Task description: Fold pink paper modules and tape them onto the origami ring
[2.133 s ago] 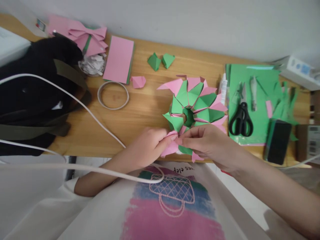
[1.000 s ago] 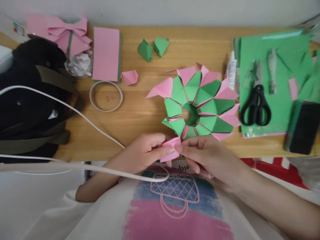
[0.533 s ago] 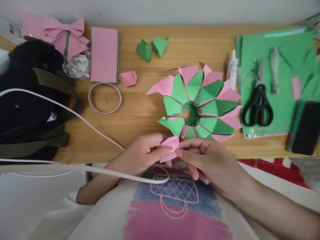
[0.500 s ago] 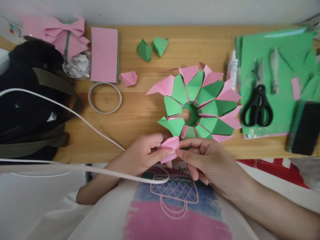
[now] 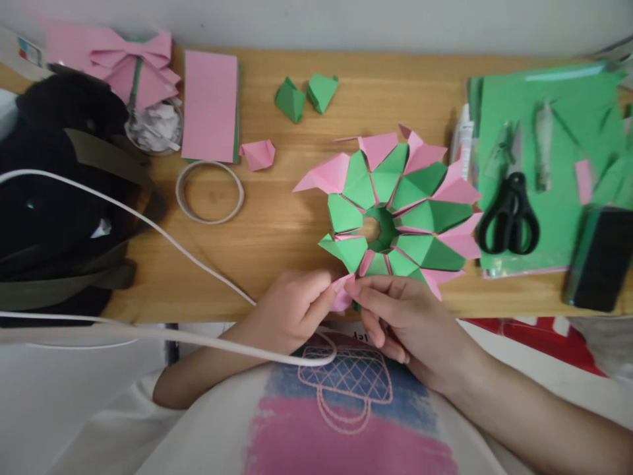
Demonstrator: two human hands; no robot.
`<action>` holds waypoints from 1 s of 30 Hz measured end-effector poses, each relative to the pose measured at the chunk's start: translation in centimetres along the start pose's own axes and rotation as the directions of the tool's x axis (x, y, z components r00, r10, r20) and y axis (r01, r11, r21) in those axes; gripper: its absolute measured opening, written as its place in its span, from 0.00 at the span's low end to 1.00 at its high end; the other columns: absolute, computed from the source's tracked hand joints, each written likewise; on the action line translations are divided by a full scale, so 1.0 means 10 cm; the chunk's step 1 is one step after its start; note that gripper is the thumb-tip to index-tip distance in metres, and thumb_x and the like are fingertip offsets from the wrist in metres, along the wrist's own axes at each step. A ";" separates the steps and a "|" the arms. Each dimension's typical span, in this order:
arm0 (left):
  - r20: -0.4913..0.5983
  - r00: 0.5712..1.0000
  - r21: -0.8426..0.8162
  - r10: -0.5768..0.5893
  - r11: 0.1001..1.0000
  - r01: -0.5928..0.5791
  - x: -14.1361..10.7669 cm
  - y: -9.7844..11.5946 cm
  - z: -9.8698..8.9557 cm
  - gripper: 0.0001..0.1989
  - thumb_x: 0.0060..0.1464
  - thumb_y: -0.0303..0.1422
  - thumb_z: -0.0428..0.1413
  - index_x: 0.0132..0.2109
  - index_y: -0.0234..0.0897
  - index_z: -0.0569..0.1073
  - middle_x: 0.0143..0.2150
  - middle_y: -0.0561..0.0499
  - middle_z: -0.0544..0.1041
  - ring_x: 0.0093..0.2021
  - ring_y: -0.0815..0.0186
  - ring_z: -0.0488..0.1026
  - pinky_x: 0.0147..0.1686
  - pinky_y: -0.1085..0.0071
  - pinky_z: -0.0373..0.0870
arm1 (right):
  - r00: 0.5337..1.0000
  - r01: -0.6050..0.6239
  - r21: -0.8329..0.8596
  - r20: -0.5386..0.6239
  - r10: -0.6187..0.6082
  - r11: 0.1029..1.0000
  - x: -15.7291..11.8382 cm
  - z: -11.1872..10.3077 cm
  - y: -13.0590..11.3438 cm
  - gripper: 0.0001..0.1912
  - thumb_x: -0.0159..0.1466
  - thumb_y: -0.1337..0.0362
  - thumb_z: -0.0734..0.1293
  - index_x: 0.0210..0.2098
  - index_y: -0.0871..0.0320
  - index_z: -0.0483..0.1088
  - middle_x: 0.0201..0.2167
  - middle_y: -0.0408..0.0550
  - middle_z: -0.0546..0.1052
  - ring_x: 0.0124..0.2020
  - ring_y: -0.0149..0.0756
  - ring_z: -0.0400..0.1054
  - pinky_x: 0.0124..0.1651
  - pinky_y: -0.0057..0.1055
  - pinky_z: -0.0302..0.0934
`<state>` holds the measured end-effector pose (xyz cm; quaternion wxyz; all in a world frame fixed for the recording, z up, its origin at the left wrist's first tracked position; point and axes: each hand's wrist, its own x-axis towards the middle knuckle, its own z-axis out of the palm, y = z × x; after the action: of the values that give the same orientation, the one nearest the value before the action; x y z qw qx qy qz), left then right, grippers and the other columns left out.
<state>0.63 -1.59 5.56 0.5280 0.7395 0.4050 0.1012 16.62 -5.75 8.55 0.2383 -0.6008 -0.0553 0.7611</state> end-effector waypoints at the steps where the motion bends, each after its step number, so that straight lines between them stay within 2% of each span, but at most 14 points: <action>1: -0.011 1.000 0.032 0.022 0.999 -0.021 0.00 -0.01 0.00 0.17 0.62 0.31 0.45 0.24 0.36 0.58 0.20 0.58 0.63 0.20 0.74 0.58 0.24 0.75 0.55 | 1.000 0.005 0.007 -0.005 -0.005 1.000 0.00 0.00 0.00 0.16 0.58 0.53 0.68 0.23 0.59 0.66 0.08 0.34 0.64 0.06 0.17 0.46 0.09 0.17 0.38; 4: -0.040 0.996 0.117 0.079 0.990 -0.074 -0.01 -0.02 0.02 0.16 0.61 0.29 0.45 0.24 0.37 0.59 0.20 0.57 0.65 0.20 0.74 0.59 0.24 0.75 0.54 | 1.000 0.028 0.006 -0.010 -0.028 1.000 0.02 0.01 0.02 0.18 0.58 0.52 0.67 0.22 0.59 0.66 0.08 0.34 0.63 0.06 0.17 0.46 0.09 0.17 0.38; 8: -0.065 0.994 0.168 0.083 0.983 -0.071 -0.01 -0.01 0.03 0.15 0.62 0.30 0.45 0.26 0.36 0.64 0.22 0.55 0.70 0.23 0.72 0.65 0.26 0.75 0.57 | 0.999 0.034 -0.018 -0.009 -0.035 0.999 0.04 0.01 0.03 0.18 0.59 0.52 0.67 0.21 0.58 0.65 0.08 0.34 0.64 0.06 0.18 0.48 0.08 0.17 0.39; 17: -0.022 0.999 0.034 0.027 0.999 -0.026 0.00 0.00 0.01 0.15 0.61 0.29 0.46 0.25 0.37 0.58 0.20 0.58 0.66 0.20 0.75 0.60 0.24 0.76 0.55 | 1.000 -0.025 -0.023 -0.019 0.024 0.999 0.09 0.02 -0.01 0.18 0.58 0.54 0.67 0.19 0.58 0.63 0.08 0.36 0.66 0.05 0.21 0.52 0.07 0.18 0.43; 22: 0.037 0.991 -0.159 -0.129 0.978 0.133 0.01 0.02 -0.03 0.15 0.60 0.33 0.46 0.24 0.37 0.59 0.21 0.57 0.64 0.23 0.73 0.61 0.24 0.75 0.57 | 0.997 -0.067 0.008 -0.026 0.067 0.998 0.09 0.04 -0.03 0.20 0.60 0.56 0.65 0.16 0.57 0.61 0.07 0.38 0.67 0.05 0.22 0.53 0.07 0.17 0.45; 26: 0.191 0.944 -0.401 -0.270 0.856 0.326 0.03 0.03 -0.07 0.12 0.58 0.36 0.48 0.29 0.34 0.67 0.25 0.53 0.70 0.28 0.68 0.68 0.27 0.74 0.63 | 0.997 -0.074 -0.035 -0.015 0.073 0.997 0.12 0.04 -0.03 0.22 0.61 0.56 0.64 0.14 0.57 0.61 0.07 0.38 0.66 0.05 0.21 0.54 0.07 0.17 0.46; 28: 0.250 0.923 -0.487 -0.294 0.786 0.382 0.03 0.04 -0.09 0.11 0.57 0.36 0.49 0.31 0.33 0.70 0.28 0.51 0.73 0.30 0.66 0.70 0.30 0.72 0.66 | 0.997 -0.076 -0.076 -0.015 0.075 0.994 0.13 0.04 -0.04 0.20 0.59 0.57 0.66 0.14 0.57 0.62 0.07 0.37 0.66 0.06 0.21 0.54 0.07 0.17 0.46; 30: 0.278 0.913 -0.517 -0.299 0.754 0.404 0.03 0.03 -0.10 0.11 0.56 0.36 0.51 0.32 0.33 0.71 0.29 0.50 0.74 0.31 0.66 0.71 0.31 0.72 0.67 | 0.997 -0.076 -0.114 -0.008 0.075 0.991 0.14 0.05 -0.05 0.18 0.58 0.58 0.67 0.15 0.57 0.63 0.08 0.37 0.67 0.06 0.21 0.54 0.07 0.17 0.45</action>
<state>0.39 -0.65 6.13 0.7661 0.4662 0.4398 0.0483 16.08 -4.57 7.61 0.1748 -0.6164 -0.0754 0.7641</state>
